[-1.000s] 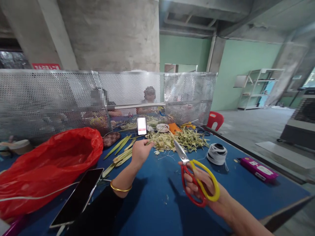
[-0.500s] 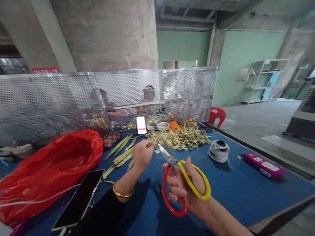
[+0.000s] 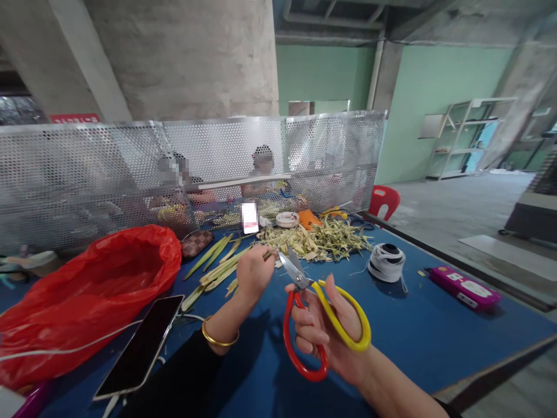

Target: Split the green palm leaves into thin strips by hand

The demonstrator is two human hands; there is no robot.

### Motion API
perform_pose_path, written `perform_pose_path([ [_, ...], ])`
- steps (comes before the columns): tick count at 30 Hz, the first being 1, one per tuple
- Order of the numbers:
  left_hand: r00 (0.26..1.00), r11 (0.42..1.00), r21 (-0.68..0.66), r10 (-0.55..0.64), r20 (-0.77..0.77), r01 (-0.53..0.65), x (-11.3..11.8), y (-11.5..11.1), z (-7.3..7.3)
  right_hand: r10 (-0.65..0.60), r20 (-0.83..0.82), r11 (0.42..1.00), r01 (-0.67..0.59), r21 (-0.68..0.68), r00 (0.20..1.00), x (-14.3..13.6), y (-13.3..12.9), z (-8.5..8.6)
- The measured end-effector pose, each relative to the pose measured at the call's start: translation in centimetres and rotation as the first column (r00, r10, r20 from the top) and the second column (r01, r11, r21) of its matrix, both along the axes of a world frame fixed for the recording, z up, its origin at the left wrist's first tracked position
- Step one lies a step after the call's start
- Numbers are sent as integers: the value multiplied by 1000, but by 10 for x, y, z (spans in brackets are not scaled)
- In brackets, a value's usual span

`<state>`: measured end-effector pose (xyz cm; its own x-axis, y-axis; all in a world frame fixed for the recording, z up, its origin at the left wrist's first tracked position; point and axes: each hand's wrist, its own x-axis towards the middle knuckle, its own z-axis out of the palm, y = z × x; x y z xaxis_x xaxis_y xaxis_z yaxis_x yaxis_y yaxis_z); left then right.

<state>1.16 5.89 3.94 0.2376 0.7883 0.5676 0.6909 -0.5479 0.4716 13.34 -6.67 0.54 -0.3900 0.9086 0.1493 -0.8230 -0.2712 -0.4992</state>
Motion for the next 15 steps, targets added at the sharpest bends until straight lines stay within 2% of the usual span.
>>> perform_pose_path([
  [10, 999, 998, -41, 42, -11, -42, -2, 7, 0, 31, -7, 999, -31, 9, 999, -3, -4, -3],
  [15, 999, 996, -79, 38, -4, -39, 1, 2, 0, 32, 14, 999, -33, 12, 999, -5, -3, -1],
])
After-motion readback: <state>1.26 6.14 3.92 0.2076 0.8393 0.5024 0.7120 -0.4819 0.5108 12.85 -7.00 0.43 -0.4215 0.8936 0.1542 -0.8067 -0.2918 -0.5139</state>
